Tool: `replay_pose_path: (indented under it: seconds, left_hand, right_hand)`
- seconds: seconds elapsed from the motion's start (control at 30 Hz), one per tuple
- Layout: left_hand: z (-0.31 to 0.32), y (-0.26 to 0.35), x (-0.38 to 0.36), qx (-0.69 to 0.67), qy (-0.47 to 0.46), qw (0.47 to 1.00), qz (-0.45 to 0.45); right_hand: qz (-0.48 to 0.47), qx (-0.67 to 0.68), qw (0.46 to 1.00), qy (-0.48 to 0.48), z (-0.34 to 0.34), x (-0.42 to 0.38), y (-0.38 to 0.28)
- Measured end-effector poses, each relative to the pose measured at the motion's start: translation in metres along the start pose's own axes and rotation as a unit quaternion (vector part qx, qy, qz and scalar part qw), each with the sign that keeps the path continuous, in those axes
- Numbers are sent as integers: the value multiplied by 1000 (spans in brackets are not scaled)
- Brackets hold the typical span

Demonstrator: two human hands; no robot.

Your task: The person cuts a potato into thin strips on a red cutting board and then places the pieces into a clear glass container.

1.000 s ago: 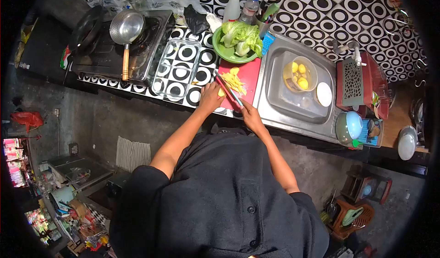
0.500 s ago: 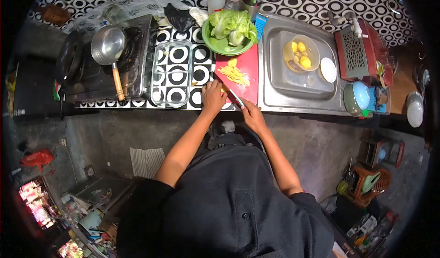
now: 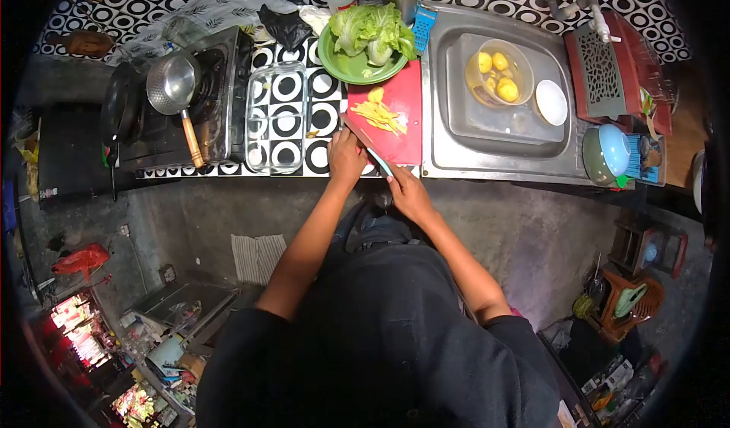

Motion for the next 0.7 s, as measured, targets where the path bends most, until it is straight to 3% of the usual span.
replay_pose_path:
  seconds: [0.7]
  left_hand:
    - [-7,17,8,17,5,1000,-20]
  right_hand:
    - [-45,16,999,-27,-3,9,12]
Point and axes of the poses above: each hand's wrist, its own x-axis towards the middle knuckle, its own z-axis out of the palm, y = z × x, the point moved 2 cm from there along x, towards the middle knuckle, and after that the axes turned 9 degrees about -x, right-handed, at the moved point
